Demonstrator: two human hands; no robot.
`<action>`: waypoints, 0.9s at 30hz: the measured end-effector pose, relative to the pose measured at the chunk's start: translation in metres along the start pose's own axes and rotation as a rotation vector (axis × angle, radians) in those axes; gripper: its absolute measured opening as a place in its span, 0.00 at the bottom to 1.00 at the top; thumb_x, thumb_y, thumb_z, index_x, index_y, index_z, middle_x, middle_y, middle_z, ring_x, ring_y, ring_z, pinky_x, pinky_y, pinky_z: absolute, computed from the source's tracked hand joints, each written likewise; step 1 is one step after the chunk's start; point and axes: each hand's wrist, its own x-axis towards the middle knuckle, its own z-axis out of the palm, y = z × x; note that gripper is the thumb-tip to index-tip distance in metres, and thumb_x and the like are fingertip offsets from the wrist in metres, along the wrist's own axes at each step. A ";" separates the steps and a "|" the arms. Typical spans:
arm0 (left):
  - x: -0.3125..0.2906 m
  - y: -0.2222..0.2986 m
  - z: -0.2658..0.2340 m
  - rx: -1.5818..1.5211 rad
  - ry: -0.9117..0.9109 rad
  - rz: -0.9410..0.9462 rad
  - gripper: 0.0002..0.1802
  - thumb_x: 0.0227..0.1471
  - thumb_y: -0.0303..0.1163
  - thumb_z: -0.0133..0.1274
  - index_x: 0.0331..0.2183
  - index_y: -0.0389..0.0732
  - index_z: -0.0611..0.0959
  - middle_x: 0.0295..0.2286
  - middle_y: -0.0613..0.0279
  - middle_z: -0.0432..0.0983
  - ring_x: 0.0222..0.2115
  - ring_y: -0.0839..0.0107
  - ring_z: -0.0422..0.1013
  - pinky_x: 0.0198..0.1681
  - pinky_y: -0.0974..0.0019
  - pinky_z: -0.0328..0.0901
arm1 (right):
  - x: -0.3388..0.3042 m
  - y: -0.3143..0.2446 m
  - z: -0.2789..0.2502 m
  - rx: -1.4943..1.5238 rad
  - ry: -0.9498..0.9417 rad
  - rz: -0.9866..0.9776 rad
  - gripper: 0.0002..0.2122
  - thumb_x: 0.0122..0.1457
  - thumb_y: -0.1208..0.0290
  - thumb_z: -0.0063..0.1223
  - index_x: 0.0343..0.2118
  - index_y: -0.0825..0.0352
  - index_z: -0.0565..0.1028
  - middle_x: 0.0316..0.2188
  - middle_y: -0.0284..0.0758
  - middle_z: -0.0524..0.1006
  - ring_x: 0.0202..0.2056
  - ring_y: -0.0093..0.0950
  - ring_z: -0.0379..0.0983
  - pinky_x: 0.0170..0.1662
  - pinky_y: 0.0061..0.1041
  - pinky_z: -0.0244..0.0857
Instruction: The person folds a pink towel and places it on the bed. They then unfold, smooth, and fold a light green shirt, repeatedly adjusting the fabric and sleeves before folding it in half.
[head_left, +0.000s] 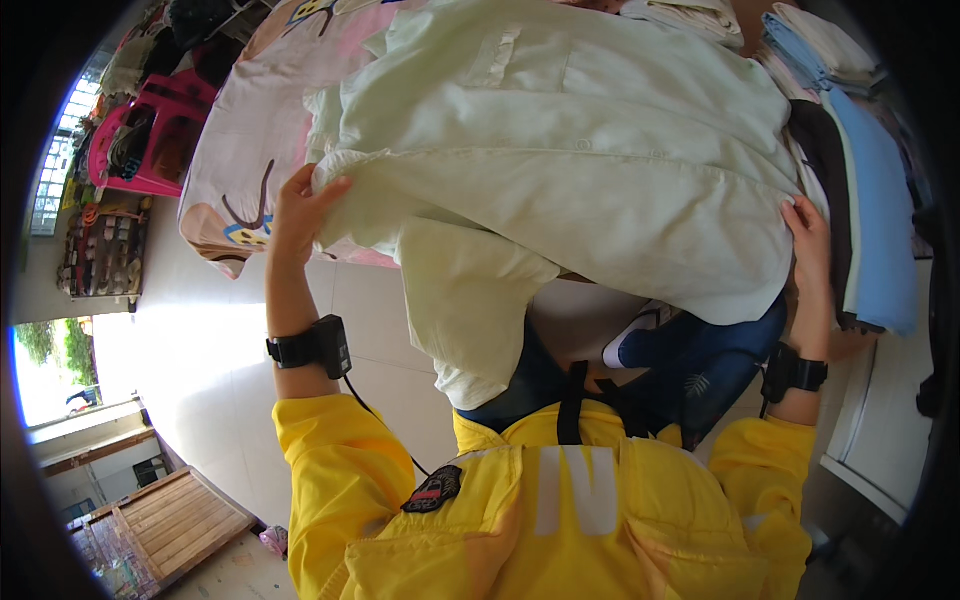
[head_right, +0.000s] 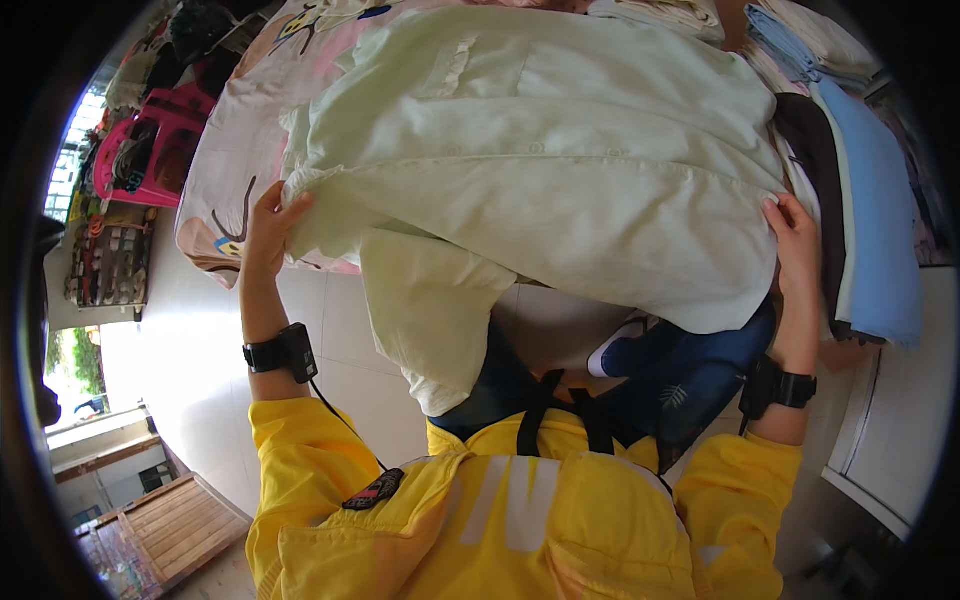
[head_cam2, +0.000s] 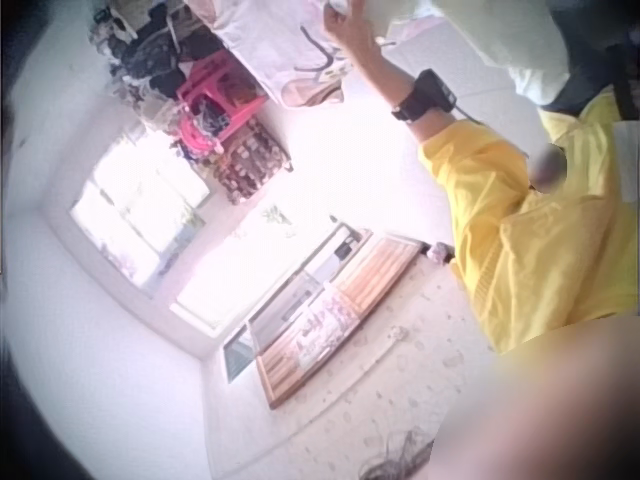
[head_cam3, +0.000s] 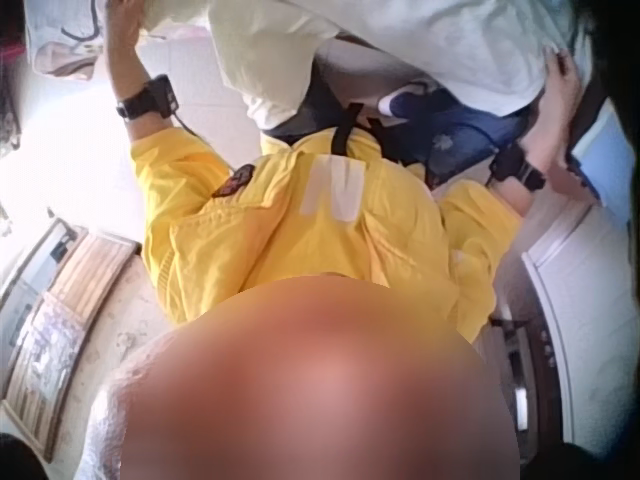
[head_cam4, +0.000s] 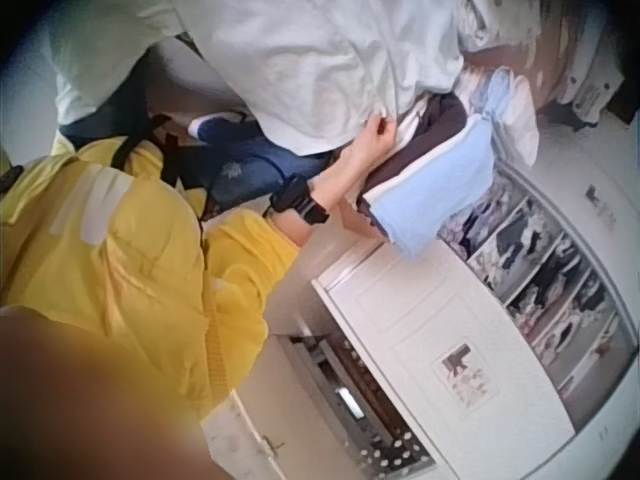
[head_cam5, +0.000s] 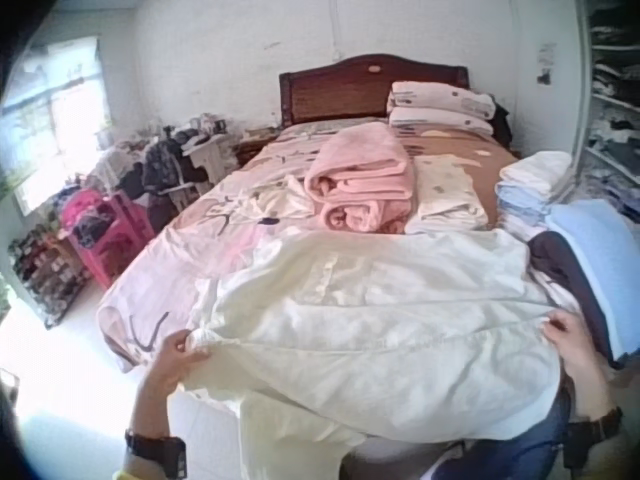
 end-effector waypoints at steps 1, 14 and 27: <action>0.002 0.000 -0.003 -0.009 -0.014 -0.018 0.19 0.48 0.30 0.64 0.41 0.31 0.80 0.33 0.60 0.79 0.31 0.74 0.75 0.35 0.71 0.70 | 0.000 0.001 -0.001 0.066 -0.007 0.014 0.10 0.60 0.71 0.57 0.40 0.71 0.75 0.34 0.25 0.74 0.37 0.16 0.67 0.44 0.15 0.60; 0.022 -0.016 -0.006 -0.167 -0.077 -0.081 0.17 0.49 0.33 0.66 0.37 0.32 0.83 0.31 0.61 0.81 0.29 0.74 0.76 0.33 0.72 0.72 | -0.004 0.005 -0.020 0.088 -0.169 0.035 0.05 0.55 0.73 0.61 0.27 0.65 0.75 0.34 0.26 0.74 0.36 0.15 0.66 0.43 0.14 0.57; 0.034 -0.026 -0.020 -0.259 -0.222 -0.106 0.14 0.55 0.34 0.60 0.40 0.36 0.81 0.35 0.61 0.80 0.35 0.73 0.77 0.39 0.69 0.72 | -0.030 0.021 -0.013 0.117 0.046 -0.049 0.07 0.55 0.76 0.62 0.23 0.68 0.74 0.45 0.31 0.71 0.38 0.18 0.68 0.47 0.17 0.59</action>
